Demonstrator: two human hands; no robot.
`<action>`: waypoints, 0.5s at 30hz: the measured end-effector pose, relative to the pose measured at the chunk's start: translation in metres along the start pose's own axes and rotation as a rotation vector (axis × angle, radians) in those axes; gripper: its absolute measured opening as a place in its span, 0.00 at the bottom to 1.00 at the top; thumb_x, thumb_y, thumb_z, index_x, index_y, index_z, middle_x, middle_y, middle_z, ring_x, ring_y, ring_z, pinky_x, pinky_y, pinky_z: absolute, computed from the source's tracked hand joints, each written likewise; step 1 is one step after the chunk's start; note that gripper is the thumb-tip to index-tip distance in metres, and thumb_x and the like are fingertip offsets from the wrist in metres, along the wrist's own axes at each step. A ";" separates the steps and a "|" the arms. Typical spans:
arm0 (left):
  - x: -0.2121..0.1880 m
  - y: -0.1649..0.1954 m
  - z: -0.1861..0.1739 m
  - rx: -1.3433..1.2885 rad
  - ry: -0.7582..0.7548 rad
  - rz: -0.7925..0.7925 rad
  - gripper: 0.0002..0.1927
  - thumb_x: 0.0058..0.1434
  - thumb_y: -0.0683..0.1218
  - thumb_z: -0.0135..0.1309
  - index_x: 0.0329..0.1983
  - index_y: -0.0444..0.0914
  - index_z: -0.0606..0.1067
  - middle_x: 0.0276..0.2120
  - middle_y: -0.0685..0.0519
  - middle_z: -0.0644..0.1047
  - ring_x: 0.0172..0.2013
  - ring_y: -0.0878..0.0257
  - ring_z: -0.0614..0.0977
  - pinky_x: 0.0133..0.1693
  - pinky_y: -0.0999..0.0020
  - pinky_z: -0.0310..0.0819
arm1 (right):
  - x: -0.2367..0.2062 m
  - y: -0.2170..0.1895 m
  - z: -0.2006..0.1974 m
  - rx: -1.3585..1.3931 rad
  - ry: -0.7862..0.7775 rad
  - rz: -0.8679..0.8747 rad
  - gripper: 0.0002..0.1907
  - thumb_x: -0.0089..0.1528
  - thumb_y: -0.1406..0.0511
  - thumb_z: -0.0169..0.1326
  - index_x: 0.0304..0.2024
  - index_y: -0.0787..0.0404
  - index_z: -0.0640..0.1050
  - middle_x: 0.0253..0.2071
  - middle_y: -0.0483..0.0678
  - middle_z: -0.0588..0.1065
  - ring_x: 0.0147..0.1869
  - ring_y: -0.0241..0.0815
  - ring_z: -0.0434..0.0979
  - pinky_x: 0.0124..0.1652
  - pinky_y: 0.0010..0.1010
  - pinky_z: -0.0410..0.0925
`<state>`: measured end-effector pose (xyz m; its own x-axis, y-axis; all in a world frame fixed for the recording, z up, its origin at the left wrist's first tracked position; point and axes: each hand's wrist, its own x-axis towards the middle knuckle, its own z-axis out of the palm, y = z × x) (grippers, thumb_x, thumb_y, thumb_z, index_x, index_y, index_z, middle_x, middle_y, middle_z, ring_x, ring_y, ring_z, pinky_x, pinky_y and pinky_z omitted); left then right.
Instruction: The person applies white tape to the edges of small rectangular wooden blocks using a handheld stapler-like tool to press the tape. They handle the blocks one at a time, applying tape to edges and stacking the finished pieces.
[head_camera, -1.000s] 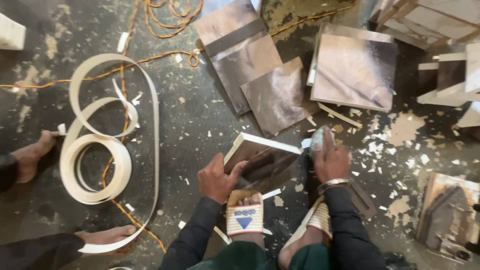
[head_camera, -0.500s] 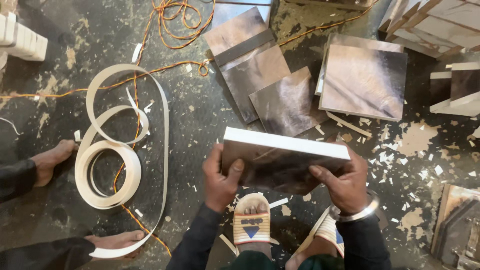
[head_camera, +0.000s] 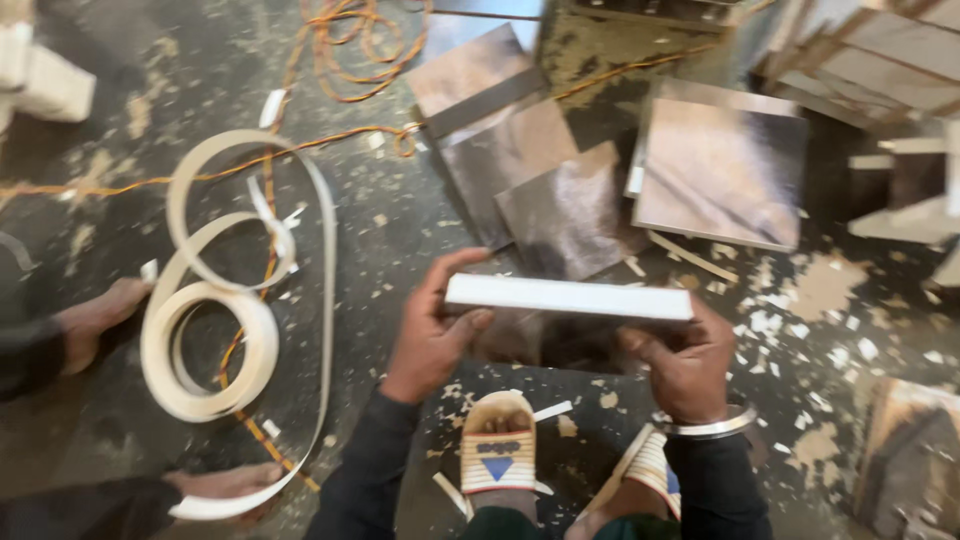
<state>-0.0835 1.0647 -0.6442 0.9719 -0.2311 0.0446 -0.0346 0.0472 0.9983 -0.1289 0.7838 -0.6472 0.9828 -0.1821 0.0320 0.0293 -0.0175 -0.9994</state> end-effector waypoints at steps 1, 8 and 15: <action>-0.002 -0.008 0.001 0.040 0.007 -0.028 0.23 0.65 0.51 0.60 0.58 0.33 0.73 0.46 0.50 0.80 0.46 0.65 0.80 0.49 0.68 0.78 | 0.002 0.002 0.004 0.050 0.003 0.015 0.16 0.59 0.70 0.65 0.48 0.68 0.80 0.38 0.50 0.81 0.37 0.37 0.81 0.40 0.29 0.75; -0.011 -0.061 -0.001 -0.056 0.263 0.102 0.25 0.71 0.58 0.55 0.55 0.32 0.74 0.44 0.52 0.81 0.44 0.66 0.79 0.48 0.70 0.75 | 0.032 0.013 0.031 0.421 -0.046 0.111 0.24 0.64 0.69 0.61 0.60 0.74 0.74 0.52 0.54 0.78 0.53 0.40 0.80 0.54 0.28 0.74; 0.012 -0.054 -0.036 -0.204 0.819 0.005 0.17 0.69 0.55 0.54 0.45 0.37 0.76 0.39 0.58 0.75 0.40 0.72 0.72 0.43 0.72 0.70 | 0.128 0.033 0.055 -0.478 -0.302 -0.075 0.46 0.54 0.62 0.62 0.73 0.55 0.60 0.68 0.58 0.68 0.70 0.56 0.66 0.65 0.48 0.65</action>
<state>-0.0615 1.0943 -0.6993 0.8363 0.5436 -0.0710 -0.0730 0.2387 0.9683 0.0077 0.8142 -0.6766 0.9918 0.1251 0.0275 0.0843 -0.4756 -0.8756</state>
